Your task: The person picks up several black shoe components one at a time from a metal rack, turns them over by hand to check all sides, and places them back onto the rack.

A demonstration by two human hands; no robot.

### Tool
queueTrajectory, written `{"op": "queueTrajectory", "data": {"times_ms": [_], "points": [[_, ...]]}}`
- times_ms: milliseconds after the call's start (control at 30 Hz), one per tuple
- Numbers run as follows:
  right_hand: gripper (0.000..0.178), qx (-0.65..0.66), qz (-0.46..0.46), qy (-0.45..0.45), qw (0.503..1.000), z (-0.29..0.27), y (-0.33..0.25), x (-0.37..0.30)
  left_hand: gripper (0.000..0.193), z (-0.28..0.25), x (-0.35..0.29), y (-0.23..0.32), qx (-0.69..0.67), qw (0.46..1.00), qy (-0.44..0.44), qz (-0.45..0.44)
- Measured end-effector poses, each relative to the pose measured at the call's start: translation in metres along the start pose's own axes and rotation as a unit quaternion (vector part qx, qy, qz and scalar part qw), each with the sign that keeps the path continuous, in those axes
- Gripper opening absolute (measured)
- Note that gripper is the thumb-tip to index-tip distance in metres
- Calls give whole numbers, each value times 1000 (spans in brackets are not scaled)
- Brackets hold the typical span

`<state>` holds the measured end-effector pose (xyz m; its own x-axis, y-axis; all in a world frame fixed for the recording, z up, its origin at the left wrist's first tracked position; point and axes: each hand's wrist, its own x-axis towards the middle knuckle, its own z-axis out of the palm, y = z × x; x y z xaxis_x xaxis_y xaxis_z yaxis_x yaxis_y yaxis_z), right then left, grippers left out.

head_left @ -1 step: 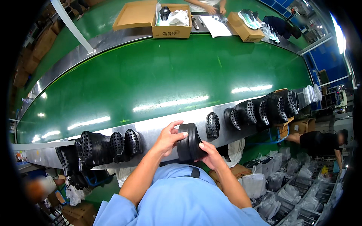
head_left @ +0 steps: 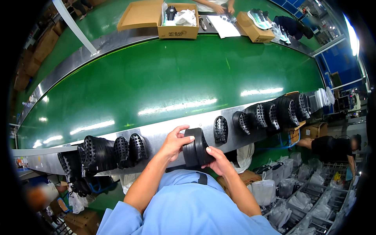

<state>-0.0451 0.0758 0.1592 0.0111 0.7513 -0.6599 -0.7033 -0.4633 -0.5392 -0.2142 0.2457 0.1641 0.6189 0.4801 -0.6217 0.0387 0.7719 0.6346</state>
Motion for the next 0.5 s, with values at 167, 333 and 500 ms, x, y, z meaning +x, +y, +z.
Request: {"op": "queueTrajectory", "data": {"times_ms": [167, 333, 500], "points": [[38, 28, 60, 6, 998, 0, -4, 8, 64, -3, 8, -8, -3, 997, 67, -23], [37, 102, 76, 10, 992, -6, 0, 13, 62, -9, 11, -8, -39, 999, 26, 18], [45, 195, 68, -28, 978, -12, 5, 10, 60, -10, 3, 3, -65, 996, 19, 50]]}}
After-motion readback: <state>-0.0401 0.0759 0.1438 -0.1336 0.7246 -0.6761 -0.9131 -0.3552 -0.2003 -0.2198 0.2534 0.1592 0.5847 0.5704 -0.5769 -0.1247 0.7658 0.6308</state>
